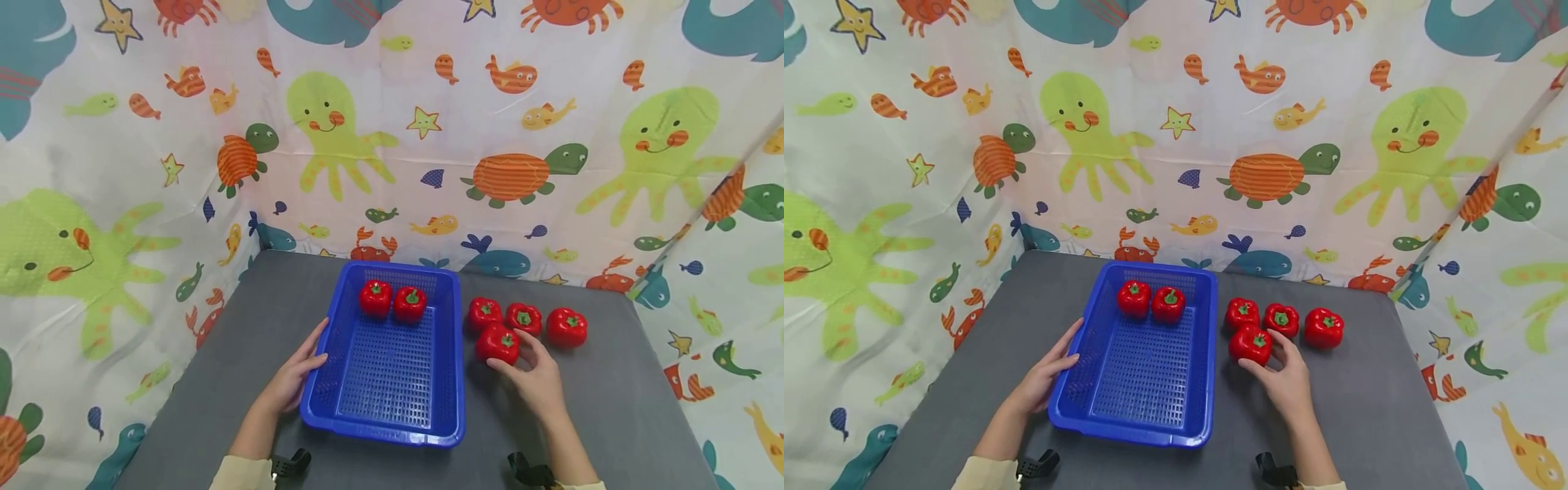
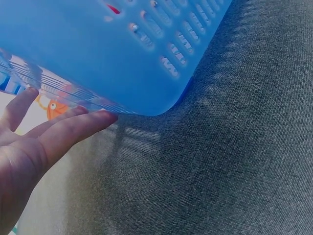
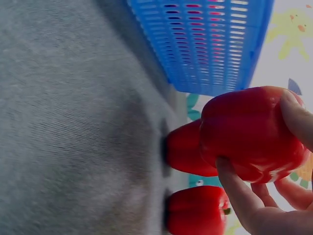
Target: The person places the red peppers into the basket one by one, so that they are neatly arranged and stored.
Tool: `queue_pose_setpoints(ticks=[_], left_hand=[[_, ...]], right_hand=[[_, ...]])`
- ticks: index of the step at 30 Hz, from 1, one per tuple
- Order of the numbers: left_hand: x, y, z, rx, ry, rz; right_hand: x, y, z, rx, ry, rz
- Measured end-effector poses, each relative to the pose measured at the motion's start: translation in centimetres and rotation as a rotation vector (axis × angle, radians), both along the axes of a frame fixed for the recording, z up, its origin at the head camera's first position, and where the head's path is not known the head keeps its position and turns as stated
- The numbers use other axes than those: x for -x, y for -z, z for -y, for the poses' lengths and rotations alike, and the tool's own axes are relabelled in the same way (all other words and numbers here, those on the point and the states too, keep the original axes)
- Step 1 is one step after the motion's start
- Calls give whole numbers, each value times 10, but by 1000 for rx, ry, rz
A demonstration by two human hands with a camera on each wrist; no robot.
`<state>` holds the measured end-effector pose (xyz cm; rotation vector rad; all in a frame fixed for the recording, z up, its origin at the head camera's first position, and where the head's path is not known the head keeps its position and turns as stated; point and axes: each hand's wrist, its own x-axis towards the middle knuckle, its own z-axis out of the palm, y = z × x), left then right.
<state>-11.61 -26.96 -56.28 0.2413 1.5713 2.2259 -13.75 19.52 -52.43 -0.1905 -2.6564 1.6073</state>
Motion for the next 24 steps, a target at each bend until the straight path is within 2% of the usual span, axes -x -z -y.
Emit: queue_pose_setpoints(ticks=[5, 11, 18, 24], left_hand=[[0, 1, -3, -26, 26, 15], [-10, 5, -1, -16, 29, 34], [-6, 1, -1, -22, 21, 5], [-2, -4, 0, -18, 25, -1]], right_hand=[[-4, -15, 1, -52, 31, -37], [-6, -27, 9, -73, 18, -68], [5, -49, 29, 7, 3, -133], [16, -67, 57, 30, -64, -135]])
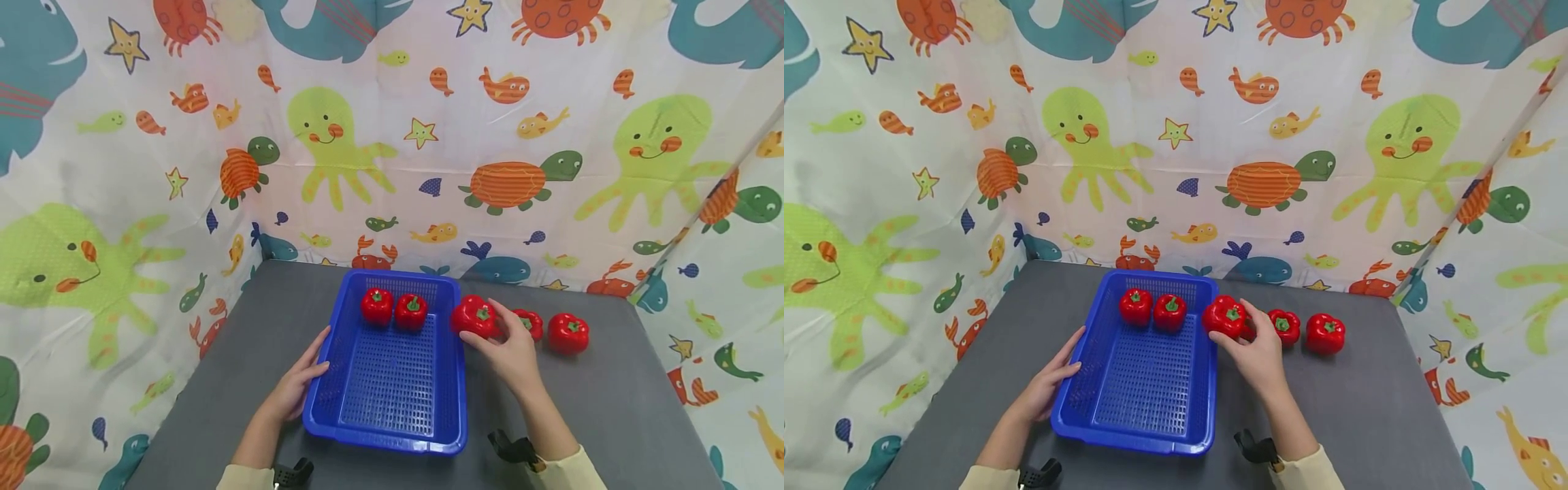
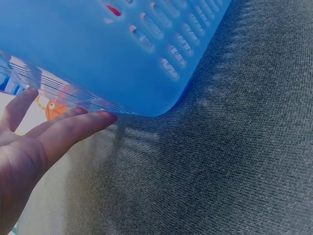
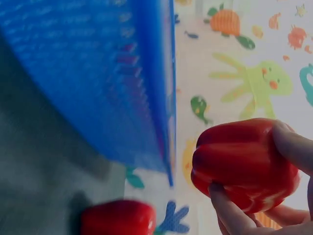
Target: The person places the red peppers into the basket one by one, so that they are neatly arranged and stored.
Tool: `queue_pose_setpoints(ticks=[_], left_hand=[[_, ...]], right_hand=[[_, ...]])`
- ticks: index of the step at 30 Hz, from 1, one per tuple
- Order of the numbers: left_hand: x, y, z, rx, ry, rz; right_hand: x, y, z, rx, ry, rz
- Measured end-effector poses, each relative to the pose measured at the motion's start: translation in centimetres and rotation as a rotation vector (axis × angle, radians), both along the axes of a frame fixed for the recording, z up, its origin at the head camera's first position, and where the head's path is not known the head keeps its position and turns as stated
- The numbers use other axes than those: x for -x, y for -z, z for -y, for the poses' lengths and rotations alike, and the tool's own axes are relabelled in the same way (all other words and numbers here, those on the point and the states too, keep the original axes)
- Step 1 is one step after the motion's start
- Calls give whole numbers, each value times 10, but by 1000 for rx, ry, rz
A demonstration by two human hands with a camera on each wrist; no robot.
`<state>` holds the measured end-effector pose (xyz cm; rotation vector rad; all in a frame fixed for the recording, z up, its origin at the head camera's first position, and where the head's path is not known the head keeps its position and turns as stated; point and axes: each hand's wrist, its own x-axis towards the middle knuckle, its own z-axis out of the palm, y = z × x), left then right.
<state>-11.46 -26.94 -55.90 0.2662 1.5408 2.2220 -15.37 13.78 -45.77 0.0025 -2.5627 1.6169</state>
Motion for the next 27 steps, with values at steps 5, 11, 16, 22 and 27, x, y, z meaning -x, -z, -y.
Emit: queue_pose_setpoints(ticks=[5, 11, 16, 22, 27], left_hand=[[1, -1, 0, 2, -5, -1], [1, -1, -1, 15, -5, 2], [2, -2, 0, 16, -18, 5], [2, -1, 2, 13, -9, 4], [1, 1, 1, -4, -2, 12]], right_hand=[[11, -7, 21, 37, -64, -10], [21, -8, 38, 29, -98, -4], [29, -9, 54, 32, -140, 26], [38, -7, 77, 66, -184, 73], [43, -4, 96, 98, -195, 126]])
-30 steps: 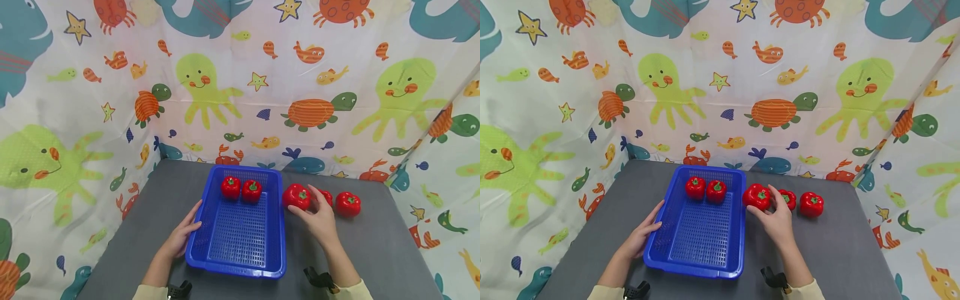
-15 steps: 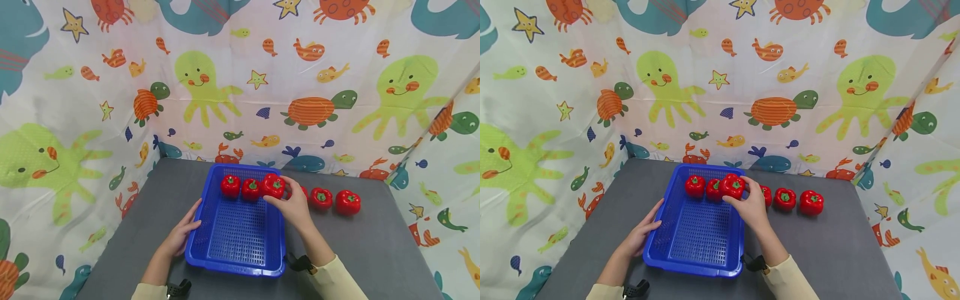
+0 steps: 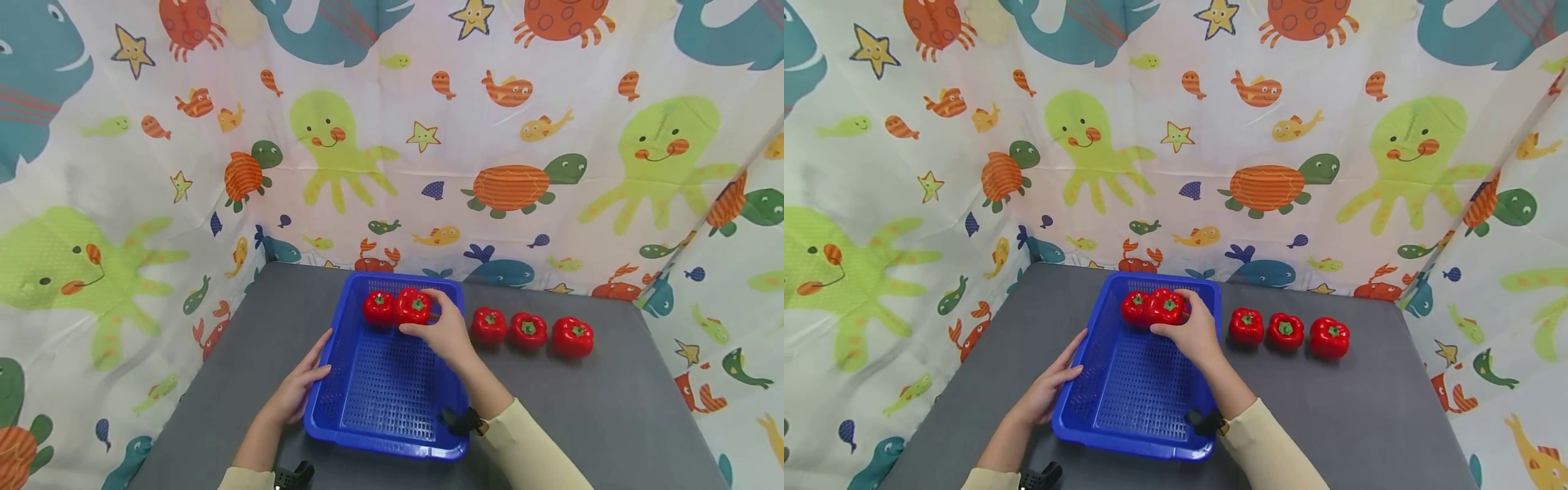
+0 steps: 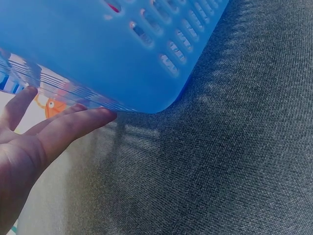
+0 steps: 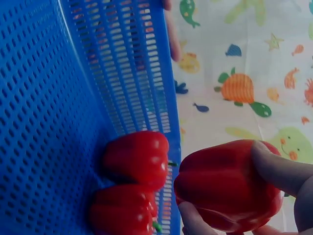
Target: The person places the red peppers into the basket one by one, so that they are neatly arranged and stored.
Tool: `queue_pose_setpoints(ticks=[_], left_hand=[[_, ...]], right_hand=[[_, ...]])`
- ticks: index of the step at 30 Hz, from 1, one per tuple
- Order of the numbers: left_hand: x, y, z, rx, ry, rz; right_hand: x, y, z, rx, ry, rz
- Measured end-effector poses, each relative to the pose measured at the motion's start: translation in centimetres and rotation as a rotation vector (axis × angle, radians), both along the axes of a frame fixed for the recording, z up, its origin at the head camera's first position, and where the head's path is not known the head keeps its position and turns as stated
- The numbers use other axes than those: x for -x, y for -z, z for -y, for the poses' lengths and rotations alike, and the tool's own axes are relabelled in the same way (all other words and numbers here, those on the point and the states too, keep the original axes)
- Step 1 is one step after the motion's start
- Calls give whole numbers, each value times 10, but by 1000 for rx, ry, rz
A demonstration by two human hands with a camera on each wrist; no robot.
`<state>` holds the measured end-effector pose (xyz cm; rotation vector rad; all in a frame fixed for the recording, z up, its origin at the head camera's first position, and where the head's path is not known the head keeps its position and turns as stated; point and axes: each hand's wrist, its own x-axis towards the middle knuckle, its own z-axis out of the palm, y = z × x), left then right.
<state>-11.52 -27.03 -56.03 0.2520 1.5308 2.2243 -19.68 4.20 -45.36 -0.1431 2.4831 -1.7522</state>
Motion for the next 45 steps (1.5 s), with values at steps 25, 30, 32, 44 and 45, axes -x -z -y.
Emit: queue_pose_setpoints(ticks=[25, 30, 32, 44, 45], left_hand=[[-1, -1, 1, 39, -40, 16], [0, -2, -1, 19, -26, 22], [0, -1, -1, 14, -16, 20], [0, -2, -4, 17, -15, 21], [0, -2, -4, 14, -16, 22]], right_hand=[[9, 52, 71, -273, -158, 59], [12, 57, 75, -304, -187, 68], [13, 59, 75, -311, -193, 68], [9, 53, 72, -355, -210, 84], [8, 51, 71, -355, -211, 82]])
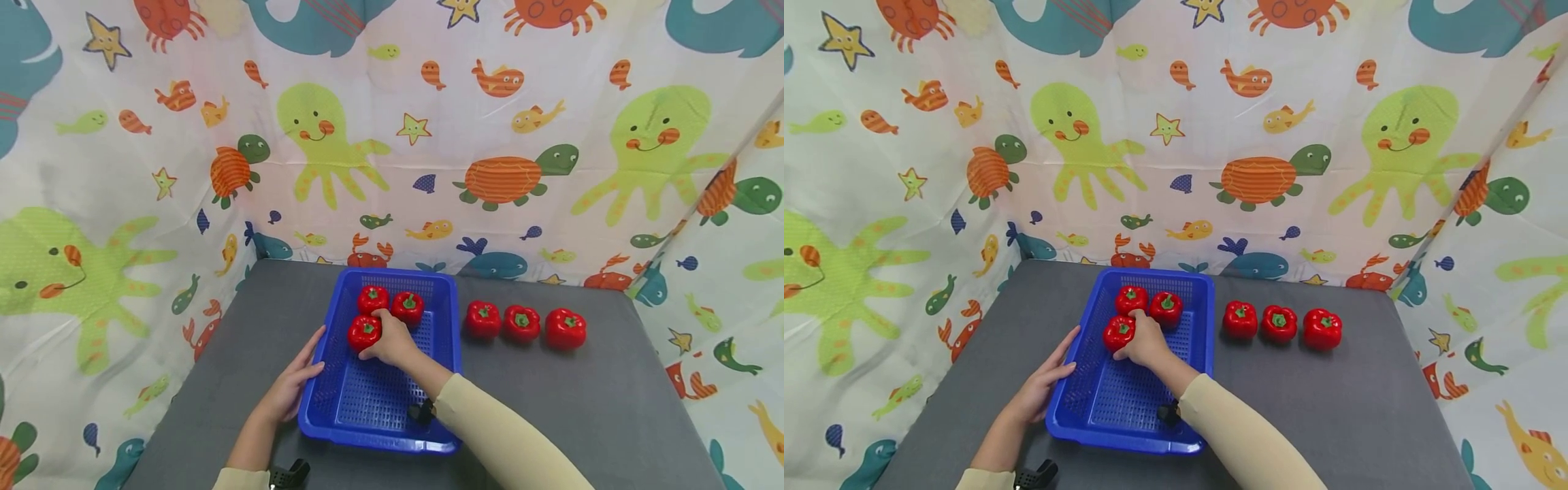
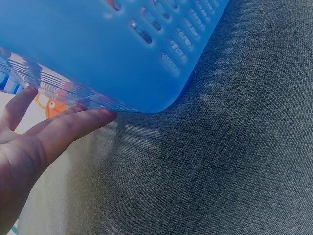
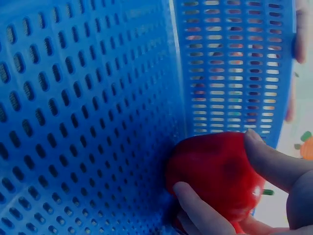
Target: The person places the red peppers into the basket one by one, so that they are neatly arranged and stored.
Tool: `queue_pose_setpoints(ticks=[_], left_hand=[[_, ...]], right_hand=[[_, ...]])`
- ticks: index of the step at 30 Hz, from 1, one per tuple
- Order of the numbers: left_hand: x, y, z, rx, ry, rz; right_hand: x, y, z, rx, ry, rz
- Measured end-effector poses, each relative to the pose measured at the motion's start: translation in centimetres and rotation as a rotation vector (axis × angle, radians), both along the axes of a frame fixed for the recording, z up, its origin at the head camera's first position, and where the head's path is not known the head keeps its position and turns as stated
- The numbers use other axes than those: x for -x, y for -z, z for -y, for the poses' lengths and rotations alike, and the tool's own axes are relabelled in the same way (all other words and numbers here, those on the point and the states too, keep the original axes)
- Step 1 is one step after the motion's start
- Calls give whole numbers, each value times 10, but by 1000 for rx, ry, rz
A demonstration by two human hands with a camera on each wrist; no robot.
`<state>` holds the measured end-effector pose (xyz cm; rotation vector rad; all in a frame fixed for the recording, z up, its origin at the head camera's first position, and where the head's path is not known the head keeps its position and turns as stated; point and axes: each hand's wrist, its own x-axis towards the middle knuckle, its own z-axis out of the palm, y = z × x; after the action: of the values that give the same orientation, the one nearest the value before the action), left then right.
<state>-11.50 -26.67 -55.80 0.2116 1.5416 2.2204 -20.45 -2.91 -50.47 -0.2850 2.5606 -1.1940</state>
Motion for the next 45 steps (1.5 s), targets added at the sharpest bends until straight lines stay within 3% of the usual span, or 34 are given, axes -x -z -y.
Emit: queue_pose_setpoints(ticks=[4, 10, 14, 20, 27, 35, 45], left_hand=[[1, 0, 1, -8, 3, -18], [2, 3, 2, -23, -1, -11], [2, 2, 0, -9, -8, 5], [3, 0, -1, -9, 11, -34], [1, 0, -1, -4, -8, -5], [2, 4, -1, 7, -5, -31], [1, 3, 0, -12, -4, -11]], right_hand=[[-4, -13, -9, 31, -5, -9], [-11, -40, -32, 165, -12, 12], [-16, -56, -56, 253, 3, -24], [-24, -69, -100, 354, 68, -96], [-30, -70, -150, 388, 155, -186], [-37, -65, -183, 339, 235, -180], [-30, -67, -232, 287, 344, -365]])
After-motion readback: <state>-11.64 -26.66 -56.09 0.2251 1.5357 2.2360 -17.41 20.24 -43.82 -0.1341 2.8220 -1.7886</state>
